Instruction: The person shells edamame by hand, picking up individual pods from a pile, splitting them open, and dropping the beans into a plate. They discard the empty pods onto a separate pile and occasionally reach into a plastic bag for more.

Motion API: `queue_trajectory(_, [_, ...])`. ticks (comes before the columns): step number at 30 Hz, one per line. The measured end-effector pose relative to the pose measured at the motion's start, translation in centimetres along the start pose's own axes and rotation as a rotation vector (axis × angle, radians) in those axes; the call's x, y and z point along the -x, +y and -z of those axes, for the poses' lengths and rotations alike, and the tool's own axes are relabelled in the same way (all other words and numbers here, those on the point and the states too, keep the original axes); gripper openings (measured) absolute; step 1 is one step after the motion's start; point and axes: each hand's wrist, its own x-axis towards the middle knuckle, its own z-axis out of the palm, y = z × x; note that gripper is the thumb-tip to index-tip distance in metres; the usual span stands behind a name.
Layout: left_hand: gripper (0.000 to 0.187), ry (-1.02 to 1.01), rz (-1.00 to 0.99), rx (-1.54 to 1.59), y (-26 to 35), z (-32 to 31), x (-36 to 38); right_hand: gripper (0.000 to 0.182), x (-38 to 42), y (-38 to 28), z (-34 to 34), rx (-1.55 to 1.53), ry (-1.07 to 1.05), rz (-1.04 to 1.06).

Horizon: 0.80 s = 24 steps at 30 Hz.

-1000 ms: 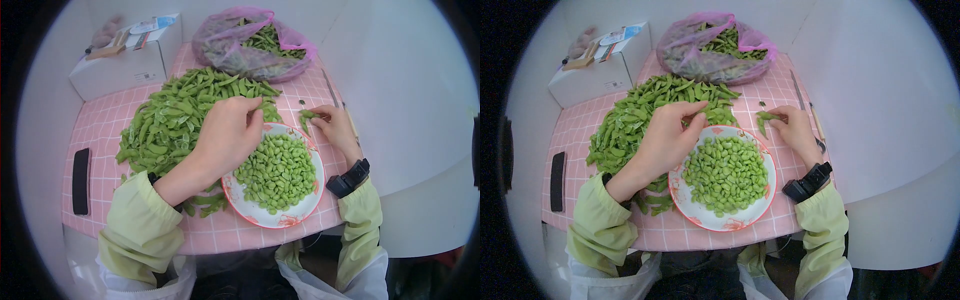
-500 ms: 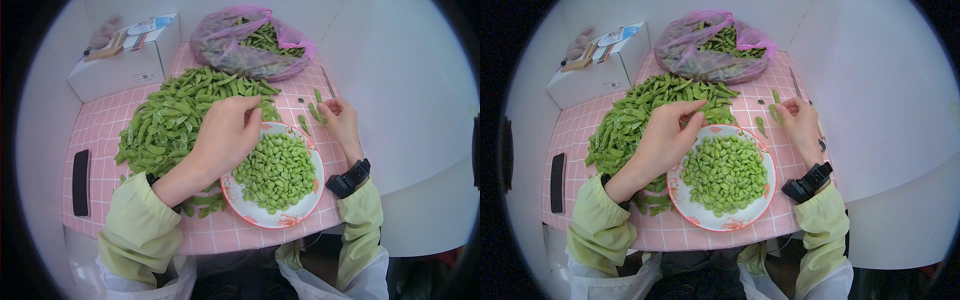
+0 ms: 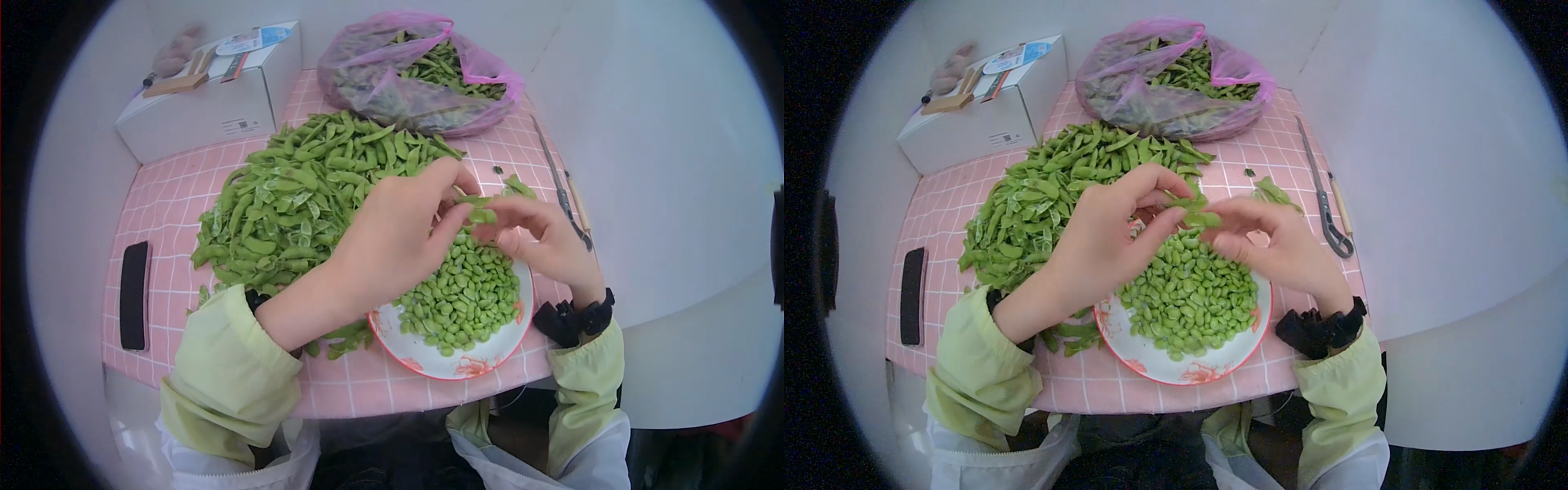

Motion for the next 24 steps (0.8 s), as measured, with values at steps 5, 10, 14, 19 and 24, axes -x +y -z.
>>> queue_trajectory(5, [0.019,0.032,-0.029,0.021,-0.3,-0.6,0.1,0.025,0.3,-1.4,-0.6,0.047,-0.070,-0.104])
queue_trajectory(10, [0.021,-0.047,-0.085,-0.120,-0.7,-0.5,0.3,0.025,0.4,-0.8,-0.6,0.066,0.017,-0.043])
queue_trajectory(14, [0.023,-0.106,-0.095,-0.250,-1.1,-1.1,0.7,0.026,0.5,-0.8,-0.4,0.085,0.042,-0.128])
queue_trajectory(19, [0.021,-0.106,-0.070,-0.276,-1.2,-1.1,1.1,0.027,0.3,-1.2,-0.6,0.059,0.129,-0.210])
queue_trajectory(24, [0.020,-0.068,-0.065,-0.250,-2.2,-1.1,1.2,0.029,0.2,-0.1,0.7,0.018,0.252,-0.149])
